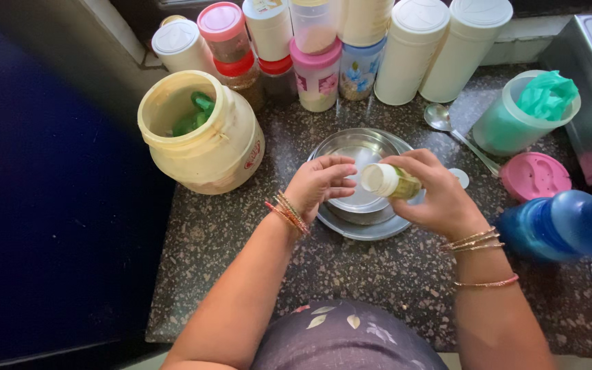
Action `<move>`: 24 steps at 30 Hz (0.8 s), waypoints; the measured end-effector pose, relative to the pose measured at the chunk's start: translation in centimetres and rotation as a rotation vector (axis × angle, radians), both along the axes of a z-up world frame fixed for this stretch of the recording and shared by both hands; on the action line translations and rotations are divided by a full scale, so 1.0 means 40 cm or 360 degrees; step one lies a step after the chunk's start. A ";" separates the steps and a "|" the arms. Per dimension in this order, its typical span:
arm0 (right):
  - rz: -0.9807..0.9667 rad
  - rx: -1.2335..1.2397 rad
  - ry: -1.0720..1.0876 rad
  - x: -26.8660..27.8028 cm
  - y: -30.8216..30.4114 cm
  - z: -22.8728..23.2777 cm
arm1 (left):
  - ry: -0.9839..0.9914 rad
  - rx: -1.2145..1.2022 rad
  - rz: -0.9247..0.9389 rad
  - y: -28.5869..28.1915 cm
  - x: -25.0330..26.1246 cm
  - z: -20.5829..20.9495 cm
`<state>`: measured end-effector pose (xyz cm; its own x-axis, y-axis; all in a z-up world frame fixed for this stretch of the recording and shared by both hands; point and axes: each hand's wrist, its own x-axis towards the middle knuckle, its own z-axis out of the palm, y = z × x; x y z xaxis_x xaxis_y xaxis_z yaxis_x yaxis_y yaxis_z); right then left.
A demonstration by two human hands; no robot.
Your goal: The person pours grains from a white plastic container onto a metal plate, picks out debris from the grains by hand, pours the cleaned grains back into the container, and closes the lid. They then arrange the containers on the counter, open and close a small bottle, and handle a green cloth from a jar.
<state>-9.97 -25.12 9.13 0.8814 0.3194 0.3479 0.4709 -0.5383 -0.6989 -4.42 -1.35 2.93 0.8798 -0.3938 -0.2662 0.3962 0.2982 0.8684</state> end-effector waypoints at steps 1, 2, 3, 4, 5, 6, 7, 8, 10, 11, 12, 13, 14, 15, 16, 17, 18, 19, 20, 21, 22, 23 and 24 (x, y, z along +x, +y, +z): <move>-0.0029 0.0005 -0.0038 0.000 -0.003 0.001 | -0.0016 -0.0043 0.0014 0.003 -0.003 0.007; -0.0058 0.0010 -0.0074 -0.002 -0.006 0.002 | -0.0016 -0.0057 0.0021 0.005 -0.005 0.012; -0.0087 0.0015 -0.0110 -0.004 -0.009 0.003 | -0.0015 -0.0071 0.0028 0.007 -0.006 0.015; -0.0078 0.0020 -0.0165 -0.005 -0.010 0.003 | -0.0013 -0.0084 0.0035 0.009 -0.007 0.015; -0.0070 0.0025 -0.0219 -0.006 -0.011 0.004 | -0.0012 -0.0105 0.0035 0.009 -0.008 0.015; -0.0062 0.0030 -0.0276 -0.006 -0.012 0.005 | -0.0012 -0.0126 0.0033 0.009 -0.006 0.014; -0.0065 0.0030 -0.0303 -0.006 -0.012 0.005 | -0.0013 -0.0147 0.0032 0.009 -0.006 0.013; -0.0070 0.0032 -0.0329 -0.006 -0.011 0.005 | -0.0004 -0.0139 0.0040 0.008 -0.006 0.010; -0.0073 0.0034 -0.0358 -0.006 -0.011 0.004 | 0.0014 -0.0125 0.0055 0.007 -0.005 0.004; -0.0073 0.0035 -0.0361 -0.005 -0.011 0.003 | 0.0005 -0.0133 0.0054 0.007 -0.005 0.002; -0.0071 0.0036 -0.0364 -0.005 -0.011 0.003 | -0.0004 -0.0142 0.0054 0.007 -0.005 -0.001; -0.0079 0.0030 -0.0359 -0.004 -0.012 0.002 | -0.0013 -0.0150 0.0054 0.007 -0.004 -0.003; -0.0085 0.0024 -0.0355 -0.004 -0.013 0.001 | -0.0004 -0.0138 0.0059 0.008 -0.003 -0.004; -0.0091 0.0018 -0.0351 -0.003 -0.014 -0.001 | 0.0005 -0.0126 0.0064 0.008 -0.002 -0.006; -0.0092 0.0021 -0.0346 -0.003 -0.015 -0.002 | 0.0015 -0.0114 0.0069 0.008 -0.002 -0.006; -0.0094 0.0024 -0.0341 -0.003 -0.017 -0.003 | 0.0024 -0.0127 0.0069 0.008 -0.003 -0.007; -0.0096 0.0027 -0.0336 -0.003 -0.019 -0.005 | 0.0032 -0.0141 0.0069 0.008 -0.004 -0.007; -0.0101 0.0027 -0.0337 -0.003 -0.020 -0.007 | 0.0041 -0.0154 0.0069 0.009 -0.005 -0.007; -0.0105 0.0027 -0.0338 -0.002 -0.021 -0.009 | 0.0063 -0.0145 0.0056 0.009 -0.006 -0.005; -0.0108 0.0028 -0.0340 -0.001 -0.022 -0.010 | 0.0085 -0.0136 0.0044 0.009 -0.008 -0.003; -0.0118 0.0030 -0.0341 -0.001 -0.023 -0.011 | 0.0107 -0.0127 0.0032 0.010 -0.010 0.000; -0.0127 0.0033 -0.0342 -0.001 -0.024 -0.012 | 0.0115 -0.0148 0.0014 0.010 -0.010 0.004; -0.0138 0.0035 -0.0342 -0.002 -0.025 -0.014 | 0.0125 -0.0169 -0.0006 0.011 -0.010 0.008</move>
